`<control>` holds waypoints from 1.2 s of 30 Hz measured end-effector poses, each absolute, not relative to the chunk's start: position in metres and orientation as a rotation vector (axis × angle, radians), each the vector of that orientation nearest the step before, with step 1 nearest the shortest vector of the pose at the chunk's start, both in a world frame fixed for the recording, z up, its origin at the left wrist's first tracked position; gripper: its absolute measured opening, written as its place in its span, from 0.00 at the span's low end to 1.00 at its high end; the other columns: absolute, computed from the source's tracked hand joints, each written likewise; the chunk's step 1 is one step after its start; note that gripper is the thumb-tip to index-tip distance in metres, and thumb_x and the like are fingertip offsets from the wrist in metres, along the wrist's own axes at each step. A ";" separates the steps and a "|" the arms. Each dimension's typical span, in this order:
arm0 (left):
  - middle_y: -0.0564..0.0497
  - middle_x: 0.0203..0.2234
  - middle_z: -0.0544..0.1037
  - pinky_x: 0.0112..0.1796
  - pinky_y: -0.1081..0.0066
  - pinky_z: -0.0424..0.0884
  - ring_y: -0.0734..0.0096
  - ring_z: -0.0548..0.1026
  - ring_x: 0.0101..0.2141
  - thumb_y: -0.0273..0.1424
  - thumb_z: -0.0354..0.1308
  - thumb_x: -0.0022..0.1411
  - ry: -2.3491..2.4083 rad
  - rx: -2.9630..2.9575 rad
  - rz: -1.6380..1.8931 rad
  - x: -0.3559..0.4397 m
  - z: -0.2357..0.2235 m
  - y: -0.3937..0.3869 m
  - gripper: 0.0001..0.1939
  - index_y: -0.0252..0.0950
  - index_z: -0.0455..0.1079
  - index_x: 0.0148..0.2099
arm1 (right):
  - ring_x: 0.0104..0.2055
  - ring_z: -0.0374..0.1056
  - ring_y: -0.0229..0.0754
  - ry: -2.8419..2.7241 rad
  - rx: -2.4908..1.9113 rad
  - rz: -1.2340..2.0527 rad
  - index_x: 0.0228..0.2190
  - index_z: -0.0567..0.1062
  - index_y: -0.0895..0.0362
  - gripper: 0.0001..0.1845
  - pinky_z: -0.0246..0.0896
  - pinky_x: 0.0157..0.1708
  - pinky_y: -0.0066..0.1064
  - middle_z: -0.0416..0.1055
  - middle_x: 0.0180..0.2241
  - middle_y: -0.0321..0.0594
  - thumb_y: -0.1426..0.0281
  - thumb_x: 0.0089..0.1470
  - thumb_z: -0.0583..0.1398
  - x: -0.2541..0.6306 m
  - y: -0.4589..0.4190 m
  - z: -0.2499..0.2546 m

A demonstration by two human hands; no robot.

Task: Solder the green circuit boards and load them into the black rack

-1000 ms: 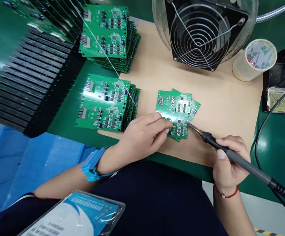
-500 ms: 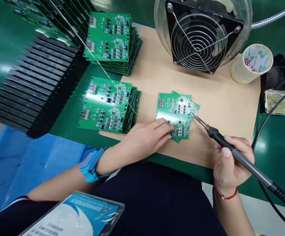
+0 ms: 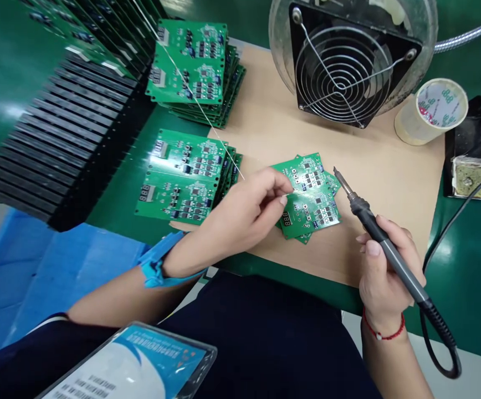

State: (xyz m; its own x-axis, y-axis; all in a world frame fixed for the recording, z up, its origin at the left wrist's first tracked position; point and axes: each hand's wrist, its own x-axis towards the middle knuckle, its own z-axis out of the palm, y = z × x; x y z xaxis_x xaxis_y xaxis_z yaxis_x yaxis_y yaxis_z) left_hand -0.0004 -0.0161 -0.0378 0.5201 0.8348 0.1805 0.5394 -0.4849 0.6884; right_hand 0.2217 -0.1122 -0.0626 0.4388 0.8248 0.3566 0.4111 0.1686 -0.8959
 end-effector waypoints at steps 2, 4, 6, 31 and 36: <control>0.49 0.36 0.76 0.37 0.67 0.71 0.68 0.74 0.37 0.18 0.48 0.67 1.195 2.280 0.695 -0.003 -0.037 -0.010 0.10 0.38 0.65 0.40 | 0.29 0.74 0.40 -1.178 -1.490 0.429 0.47 0.82 0.51 0.15 0.68 0.29 0.37 0.78 0.33 0.36 0.65 0.58 0.67 0.223 -0.107 -0.056; 0.48 0.37 0.75 0.41 0.63 0.72 0.63 0.75 0.39 0.19 0.48 0.67 1.312 2.384 0.687 -0.001 -0.037 -0.007 0.11 0.37 0.68 0.41 | 0.30 0.75 0.42 -1.217 -1.553 0.420 0.46 0.82 0.51 0.14 0.68 0.30 0.38 0.78 0.33 0.37 0.64 0.57 0.67 0.224 -0.101 -0.049; 0.47 0.38 0.74 0.43 0.59 0.71 0.59 0.75 0.41 0.20 0.49 0.67 1.428 2.442 0.674 0.003 -0.037 -0.005 0.11 0.37 0.70 0.42 | 0.32 0.75 0.43 -1.271 -1.602 0.414 0.44 0.83 0.51 0.14 0.68 0.31 0.39 0.79 0.36 0.39 0.62 0.56 0.68 0.225 -0.094 -0.044; 0.46 0.40 0.75 0.46 0.55 0.69 0.53 0.75 0.46 0.25 0.50 0.72 1.512 2.410 0.641 0.014 -0.050 0.002 0.07 0.38 0.69 0.42 | 0.28 0.74 0.41 -1.416 -1.479 0.402 0.42 0.82 0.51 0.10 0.68 0.27 0.37 0.78 0.31 0.35 0.67 0.57 0.66 0.221 -0.083 -0.061; 0.46 0.40 0.75 0.45 0.56 0.69 0.55 0.74 0.44 0.25 0.50 0.72 1.512 2.454 0.631 0.014 -0.048 0.000 0.07 0.38 0.70 0.42 | 0.29 0.73 0.42 -1.383 -1.442 0.438 0.42 0.82 0.52 0.10 0.67 0.28 0.38 0.76 0.29 0.35 0.68 0.58 0.65 0.220 -0.085 -0.051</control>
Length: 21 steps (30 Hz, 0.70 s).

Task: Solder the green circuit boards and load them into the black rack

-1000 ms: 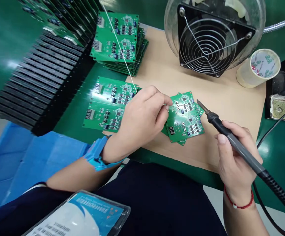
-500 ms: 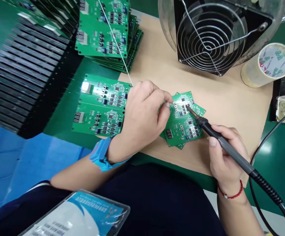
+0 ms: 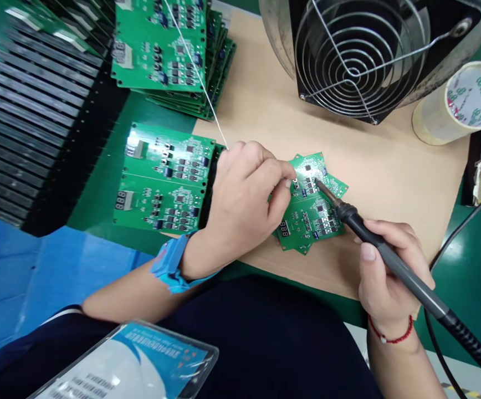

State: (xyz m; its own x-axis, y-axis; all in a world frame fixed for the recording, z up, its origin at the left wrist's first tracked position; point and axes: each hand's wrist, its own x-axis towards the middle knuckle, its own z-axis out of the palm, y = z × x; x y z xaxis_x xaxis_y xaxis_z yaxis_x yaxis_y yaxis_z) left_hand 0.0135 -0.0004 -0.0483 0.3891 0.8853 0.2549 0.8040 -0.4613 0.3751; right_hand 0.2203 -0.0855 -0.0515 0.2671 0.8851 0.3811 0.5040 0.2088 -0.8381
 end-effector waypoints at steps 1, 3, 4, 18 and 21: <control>0.46 0.40 0.75 0.44 0.56 0.69 0.56 0.74 0.43 0.25 0.51 0.72 1.511 2.474 0.628 0.014 -0.049 -0.001 0.07 0.38 0.70 0.42 | 0.30 0.73 0.42 -1.382 -1.451 0.468 0.42 0.82 0.51 0.10 0.67 0.29 0.38 0.76 0.30 0.35 0.69 0.58 0.65 0.221 -0.086 -0.050; 0.47 0.39 0.75 0.44 0.58 0.69 0.57 0.74 0.42 0.24 0.51 0.71 1.506 2.508 0.625 0.015 -0.051 -0.002 0.08 0.37 0.70 0.41 | 0.30 0.73 0.42 -1.378 -1.457 0.482 0.42 0.82 0.51 0.10 0.67 0.29 0.38 0.76 0.30 0.34 0.69 0.58 0.65 0.221 -0.086 -0.051; 0.47 0.39 0.75 0.43 0.58 0.68 0.58 0.74 0.42 0.24 0.51 0.71 1.506 2.523 0.623 0.015 -0.052 -0.002 0.08 0.37 0.70 0.41 | 0.29 0.72 0.42 -1.375 -1.447 0.455 0.42 0.82 0.50 0.09 0.66 0.28 0.38 0.76 0.29 0.34 0.68 0.58 0.65 0.222 -0.086 -0.053; 0.47 0.37 0.74 0.40 0.63 0.69 0.63 0.71 0.38 0.22 0.45 0.73 1.357 2.562 0.738 0.019 -0.066 0.000 0.14 0.37 0.71 0.40 | 0.27 0.71 0.39 -1.381 -1.389 0.401 0.42 0.83 0.48 0.10 0.64 0.25 0.36 0.77 0.29 0.33 0.66 0.57 0.66 0.224 -0.083 -0.064; 0.46 0.38 0.74 0.42 0.63 0.71 0.63 0.71 0.40 0.20 0.46 0.71 1.313 2.512 0.755 0.017 -0.064 0.000 0.13 0.36 0.70 0.42 | 0.26 0.70 0.39 -1.376 -1.331 0.352 0.43 0.83 0.48 0.11 0.62 0.23 0.36 0.76 0.28 0.32 0.66 0.58 0.66 0.224 -0.083 -0.062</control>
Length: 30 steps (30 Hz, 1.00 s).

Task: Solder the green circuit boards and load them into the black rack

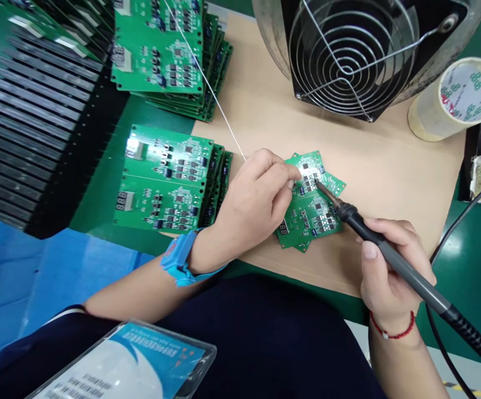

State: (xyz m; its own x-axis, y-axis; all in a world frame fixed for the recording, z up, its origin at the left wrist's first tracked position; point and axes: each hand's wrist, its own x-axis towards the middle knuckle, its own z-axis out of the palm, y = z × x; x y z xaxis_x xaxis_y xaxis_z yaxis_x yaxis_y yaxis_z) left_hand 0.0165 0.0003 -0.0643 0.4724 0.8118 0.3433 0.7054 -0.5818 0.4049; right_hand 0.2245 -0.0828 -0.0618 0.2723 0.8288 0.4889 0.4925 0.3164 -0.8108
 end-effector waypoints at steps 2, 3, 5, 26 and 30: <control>0.46 0.38 0.74 0.43 0.63 0.71 0.63 0.71 0.40 0.20 0.46 0.71 1.297 2.507 0.758 0.016 -0.063 0.000 0.12 0.35 0.70 0.42 | 0.27 0.71 0.39 -1.360 -1.360 0.386 0.44 0.83 0.48 0.11 0.63 0.25 0.37 0.76 0.28 0.33 0.67 0.57 0.66 0.225 -0.084 -0.060; 0.45 0.38 0.74 0.43 0.63 0.71 0.62 0.71 0.40 0.20 0.46 0.71 1.292 2.517 0.754 0.015 -0.062 0.000 0.12 0.35 0.70 0.42 | 0.27 0.71 0.40 -1.355 -1.377 0.403 0.43 0.83 0.48 0.11 0.64 0.25 0.37 0.76 0.30 0.34 0.67 0.57 0.66 0.226 -0.085 -0.059; 0.45 0.38 0.74 0.41 0.62 0.70 0.61 0.71 0.39 0.21 0.46 0.72 1.299 2.556 0.728 0.015 -0.062 0.000 0.12 0.35 0.70 0.41 | 0.27 0.71 0.40 -1.361 -1.375 0.391 0.42 0.83 0.49 0.10 0.63 0.25 0.37 0.76 0.30 0.34 0.67 0.57 0.66 0.227 -0.085 -0.060; 0.50 0.35 0.73 0.37 0.67 0.71 0.68 0.72 0.36 0.26 0.47 0.75 1.224 2.494 0.946 0.016 -0.070 0.001 0.11 0.37 0.71 0.44 | 0.25 0.69 0.40 -1.391 -1.382 0.329 0.41 0.82 0.49 0.09 0.62 0.24 0.37 0.75 0.29 0.33 0.65 0.58 0.65 0.225 -0.087 -0.062; 0.52 0.35 0.72 0.36 0.68 0.72 0.70 0.71 0.34 0.21 0.50 0.68 1.172 2.189 1.104 0.012 -0.064 0.000 0.07 0.39 0.64 0.43 | 0.26 0.69 0.40 -1.359 -1.395 0.298 0.41 0.82 0.49 0.09 0.62 0.25 0.37 0.75 0.30 0.33 0.63 0.58 0.64 0.225 -0.087 -0.064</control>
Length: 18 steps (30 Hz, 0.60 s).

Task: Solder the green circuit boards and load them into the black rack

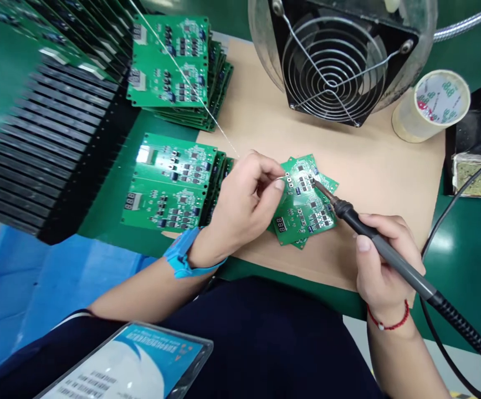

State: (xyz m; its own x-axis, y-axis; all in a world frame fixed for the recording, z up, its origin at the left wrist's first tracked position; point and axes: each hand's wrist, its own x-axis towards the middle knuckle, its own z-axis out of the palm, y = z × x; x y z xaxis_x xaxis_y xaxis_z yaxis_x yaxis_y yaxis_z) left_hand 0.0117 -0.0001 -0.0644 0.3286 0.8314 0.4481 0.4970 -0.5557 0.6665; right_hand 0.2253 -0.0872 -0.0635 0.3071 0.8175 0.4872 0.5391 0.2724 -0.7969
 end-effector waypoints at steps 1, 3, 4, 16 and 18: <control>0.52 0.34 0.71 0.34 0.68 0.72 0.71 0.71 0.32 0.20 0.50 0.66 1.168 2.120 1.134 0.011 -0.062 -0.001 0.08 0.40 0.62 0.41 | 0.26 0.70 0.40 -1.341 -1.414 0.308 0.40 0.82 0.49 0.09 0.62 0.25 0.37 0.76 0.31 0.34 0.63 0.58 0.65 0.226 -0.088 -0.062; 0.52 0.32 0.70 0.33 0.68 0.71 0.70 0.70 0.32 0.20 0.48 0.64 1.151 2.029 1.159 0.009 -0.059 -0.002 0.09 0.41 0.59 0.39 | 0.28 0.71 0.41 -1.294 -1.453 0.336 0.39 0.82 0.51 0.09 0.64 0.26 0.37 0.77 0.32 0.35 0.64 0.57 0.65 0.228 -0.093 -0.059; 0.52 0.32 0.70 0.34 0.67 0.71 0.69 0.70 0.33 0.20 0.47 0.64 1.143 2.016 1.154 0.009 -0.057 -0.002 0.09 0.41 0.58 0.38 | 0.29 0.72 0.42 -1.275 -1.464 0.353 0.40 0.82 0.52 0.09 0.64 0.27 0.37 0.77 0.32 0.36 0.65 0.57 0.66 0.229 -0.097 -0.057; 0.50 0.27 0.71 0.34 0.62 0.57 0.63 0.65 0.32 0.21 0.52 0.64 1.012 2.751 0.821 0.016 -0.063 -0.012 0.09 0.38 0.69 0.33 | 0.29 0.69 0.42 -1.260 -1.298 0.320 0.38 0.81 0.53 0.06 0.62 0.25 0.35 0.74 0.28 0.36 0.66 0.58 0.65 0.234 -0.131 -0.070; 0.50 0.27 0.72 0.34 0.63 0.57 0.63 0.64 0.32 0.21 0.52 0.63 1.028 2.781 0.820 0.017 -0.064 -0.012 0.09 0.38 0.69 0.32 | 0.29 0.69 0.43 -1.320 -1.301 0.333 0.40 0.81 0.52 0.07 0.62 0.26 0.36 0.75 0.29 0.37 0.67 0.59 0.64 0.234 -0.130 -0.070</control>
State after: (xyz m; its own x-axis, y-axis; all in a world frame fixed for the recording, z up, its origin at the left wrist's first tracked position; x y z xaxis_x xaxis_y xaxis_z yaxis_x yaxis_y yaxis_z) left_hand 0.0167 -0.0116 -0.0640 0.6348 0.6210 0.4597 0.5863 -0.7747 0.2368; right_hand 0.2338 -0.1300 -0.0695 0.3170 0.8013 0.5074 0.4647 0.3351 -0.8196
